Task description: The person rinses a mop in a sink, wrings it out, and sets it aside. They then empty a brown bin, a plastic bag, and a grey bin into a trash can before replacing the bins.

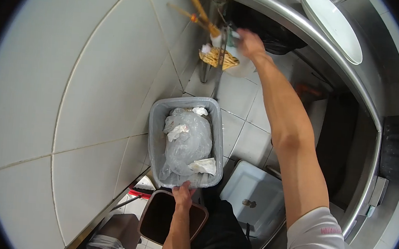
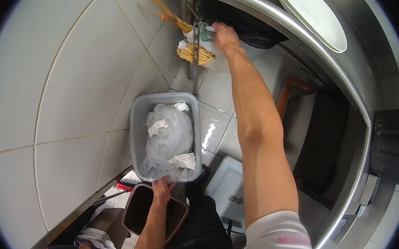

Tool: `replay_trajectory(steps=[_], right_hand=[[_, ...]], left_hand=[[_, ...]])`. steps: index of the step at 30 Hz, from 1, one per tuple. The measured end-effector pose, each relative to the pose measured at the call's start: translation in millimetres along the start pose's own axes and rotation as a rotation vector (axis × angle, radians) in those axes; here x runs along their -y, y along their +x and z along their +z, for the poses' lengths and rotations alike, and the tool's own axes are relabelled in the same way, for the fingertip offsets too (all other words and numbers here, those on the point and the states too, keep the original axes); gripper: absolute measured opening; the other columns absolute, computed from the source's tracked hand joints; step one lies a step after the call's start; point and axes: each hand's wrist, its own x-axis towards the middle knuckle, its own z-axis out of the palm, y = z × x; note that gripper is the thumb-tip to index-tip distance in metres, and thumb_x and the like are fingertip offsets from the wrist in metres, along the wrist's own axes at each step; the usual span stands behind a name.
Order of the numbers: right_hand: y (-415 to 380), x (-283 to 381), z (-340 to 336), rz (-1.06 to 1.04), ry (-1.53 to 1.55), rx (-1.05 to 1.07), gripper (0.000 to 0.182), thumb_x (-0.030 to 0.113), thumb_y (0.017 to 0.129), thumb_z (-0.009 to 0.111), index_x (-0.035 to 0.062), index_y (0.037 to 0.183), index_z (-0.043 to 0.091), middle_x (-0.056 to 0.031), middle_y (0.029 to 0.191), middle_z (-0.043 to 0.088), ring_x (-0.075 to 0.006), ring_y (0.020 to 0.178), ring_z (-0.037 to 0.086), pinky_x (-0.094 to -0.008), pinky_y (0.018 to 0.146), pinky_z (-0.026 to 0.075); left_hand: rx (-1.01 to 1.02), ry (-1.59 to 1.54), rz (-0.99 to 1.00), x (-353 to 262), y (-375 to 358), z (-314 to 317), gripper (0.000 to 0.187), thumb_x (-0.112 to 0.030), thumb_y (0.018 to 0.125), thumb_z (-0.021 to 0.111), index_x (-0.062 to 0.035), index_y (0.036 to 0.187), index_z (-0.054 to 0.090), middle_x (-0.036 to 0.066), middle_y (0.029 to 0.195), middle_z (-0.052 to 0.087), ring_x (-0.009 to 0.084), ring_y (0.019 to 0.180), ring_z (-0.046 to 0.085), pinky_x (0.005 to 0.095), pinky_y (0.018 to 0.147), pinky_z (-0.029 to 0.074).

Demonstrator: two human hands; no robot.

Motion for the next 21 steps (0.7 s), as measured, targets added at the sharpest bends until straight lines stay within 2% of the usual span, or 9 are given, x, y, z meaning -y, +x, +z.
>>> replay_trajectory(steps=[2,6,8,10,11,14,15,19,21], right_hand=[[8.8,-0.7,-2.2,-0.463,-0.602,-0.176,0.036,0.012,0.080,0.063,0.0109,0.116,0.065,-0.0185,0.116,0.065,-0.0360,0.108,0.061,-0.0426,0.090,0.052],[21.7,-3.0,1.5,-0.443,-0.571,-0.309,0.038,0.009,0.078,0.061,0.0085,0.116,0.066,-0.0192,0.112,0.067,-0.0357,0.106,0.062,-0.0414,0.090,0.052],[-5.3,16.8,-7.8,-0.313,-0.042,-0.558,0.037,0.008,0.078,0.058,0.0066,0.114,0.067,-0.0189,0.109,0.068,-0.0355,0.103,0.065,-0.0415,0.090,0.052],[-46.7,30.6,-10.6,-0.323,0.102,-0.357,0.036,0.008,0.081,0.055,0.0058,0.116,0.066,-0.0179,0.101,0.068,-0.0375,0.098,0.065,-0.0439,0.090,0.051],[-78.2,40.0,-10.3,-0.391,0.064,-0.233,0.037,0.011,0.084,0.059,0.0050,0.121,0.061,-0.0170,0.107,0.064,-0.0390,0.097,0.063,-0.0450,0.088,0.051],[-102.3,25.2,12.8,-0.517,-0.217,-0.288,0.042,0.014,0.085,0.063,0.0051,0.126,0.056,-0.0170,0.114,0.059,-0.0387,0.096,0.063,-0.0457,0.085,0.051],[-97.5,20.7,16.8,-0.597,-0.261,-0.322,0.043,0.018,0.085,0.066,0.0046,0.124,0.054,-0.0178,0.117,0.058,-0.0383,0.098,0.063,-0.0467,0.084,0.052],[-109.8,26.2,20.7,-0.594,-0.346,-0.357,0.033,0.016,0.082,0.069,0.0006,0.109,0.057,-0.0186,0.111,0.058,-0.0397,0.099,0.062,-0.0478,0.084,0.052],[-121.2,12.8,12.3,-0.613,-0.359,-0.407,0.034,0.015,0.081,0.069,0.0002,0.108,0.057,-0.0187,0.111,0.058,-0.0402,0.099,0.062,-0.0479,0.085,0.052]], left_hand=[[0.054,0.012,0.022,-4.5,-3.9,3.6,0.045,-0.005,0.082,0.066,0.0011,0.121,0.044,0.016,0.123,0.056,0.0320,0.107,0.060,0.0473,0.081,0.056],[0.011,0.049,0.090,9.7,-3.7,1.5,0.042,-0.010,0.085,0.061,0.0008,0.124,0.049,0.017,0.123,0.057,0.0330,0.107,0.060,0.0464,0.082,0.056],[-0.002,0.038,0.137,8.0,0.7,2.6,0.043,-0.010,0.085,0.060,-0.0015,0.126,0.049,0.015,0.124,0.057,0.0319,0.107,0.060,0.0463,0.082,0.056],[0.077,0.073,0.141,8.1,0.8,4.2,0.053,-0.005,0.087,0.059,-0.0074,0.135,0.036,0.015,0.129,0.054,0.0300,0.107,0.061,0.0442,0.078,0.058],[0.077,0.064,0.174,4.5,-5.5,6.7,0.052,-0.004,0.087,0.057,-0.0067,0.135,0.035,0.015,0.130,0.053,0.0305,0.108,0.060,0.0434,0.077,0.058],[0.086,0.034,0.239,7.2,-5.9,9.1,0.052,-0.004,0.087,0.057,-0.0063,0.135,0.036,0.016,0.130,0.053,0.0310,0.108,0.060,0.0431,0.074,0.059],[0.084,0.038,0.231,11.5,-6.7,9.6,0.052,-0.004,0.087,0.057,-0.0063,0.135,0.036,0.016,0.130,0.053,0.0310,0.108,0.060,0.0431,0.074,0.059],[0.026,0.047,0.291,0.2,4.5,2.7,0.053,-0.004,0.086,0.057,-0.0053,0.135,0.037,0.016,0.129,0.053,0.0307,0.108,0.061,0.0428,0.073,0.059],[0.015,0.065,0.336,3.6,11.8,-10.0,0.052,-0.005,0.086,0.057,-0.0056,0.134,0.038,0.016,0.129,0.053,0.0302,0.108,0.061,0.0425,0.073,0.060]])
